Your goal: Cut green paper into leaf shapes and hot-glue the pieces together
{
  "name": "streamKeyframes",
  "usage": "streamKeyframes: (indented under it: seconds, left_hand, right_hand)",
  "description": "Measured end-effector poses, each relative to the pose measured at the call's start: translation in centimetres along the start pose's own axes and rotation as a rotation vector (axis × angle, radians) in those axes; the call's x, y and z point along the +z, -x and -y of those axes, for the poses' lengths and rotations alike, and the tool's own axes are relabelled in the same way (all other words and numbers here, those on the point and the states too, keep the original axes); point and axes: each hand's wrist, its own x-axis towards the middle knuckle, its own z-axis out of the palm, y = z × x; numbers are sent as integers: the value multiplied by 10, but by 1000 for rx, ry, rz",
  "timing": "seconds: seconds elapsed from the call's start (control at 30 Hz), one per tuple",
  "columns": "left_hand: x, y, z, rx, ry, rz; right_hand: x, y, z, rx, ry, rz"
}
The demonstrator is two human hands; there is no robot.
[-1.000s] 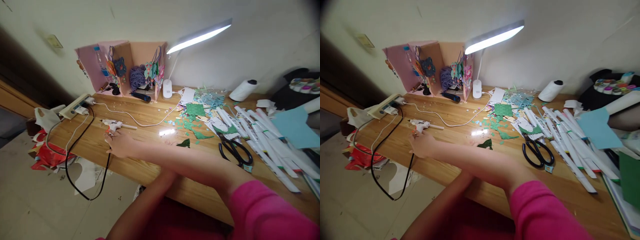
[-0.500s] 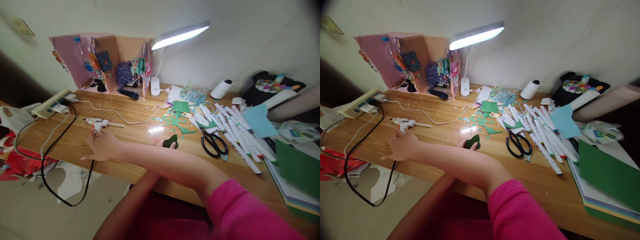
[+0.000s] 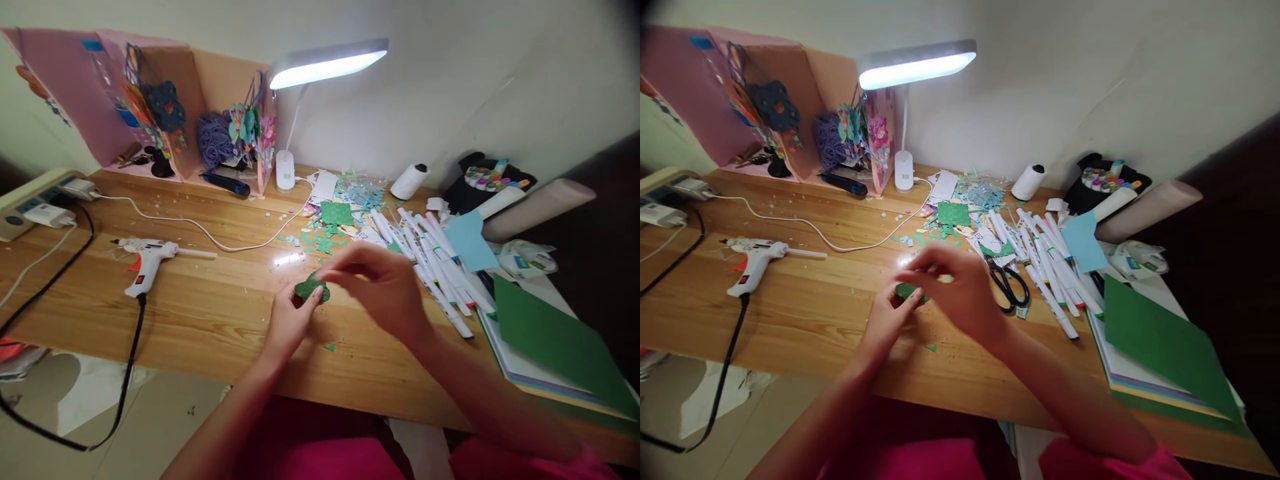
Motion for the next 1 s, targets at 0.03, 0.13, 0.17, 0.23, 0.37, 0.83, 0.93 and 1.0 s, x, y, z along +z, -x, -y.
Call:
streamKeyframes:
  seconds: [0.03,0.13,0.17,0.23,0.37,0.83,0.93,1.0]
  left_hand:
    - [1,0,-1,-19,16,18]
    - [3,1,-3,-66,47,54]
    - [3,1,-3,-74,48,54]
    - [3,0,-4,-87,40,55]
    - [3,0,-6,-124,40,53]
    - [4,2,-9,-189,12,48]
    - [4,2,-9,-189,-5,47]
    - [4,2,-9,-174,-28,55]
  right_hand:
    - [-16,9,-15,75,9,-105]
    - [-38,27,-56,249,-41,-218]
    - [-39,30,-66,278,-68,-228]
    - [-37,33,-79,304,-141,-233]
    - [-32,36,-92,332,-284,-224]
    - [-24,48,-98,408,-379,-155]
    - [-24,49,-99,422,-374,-171]
    - [-23,50,-98,436,-360,-164]
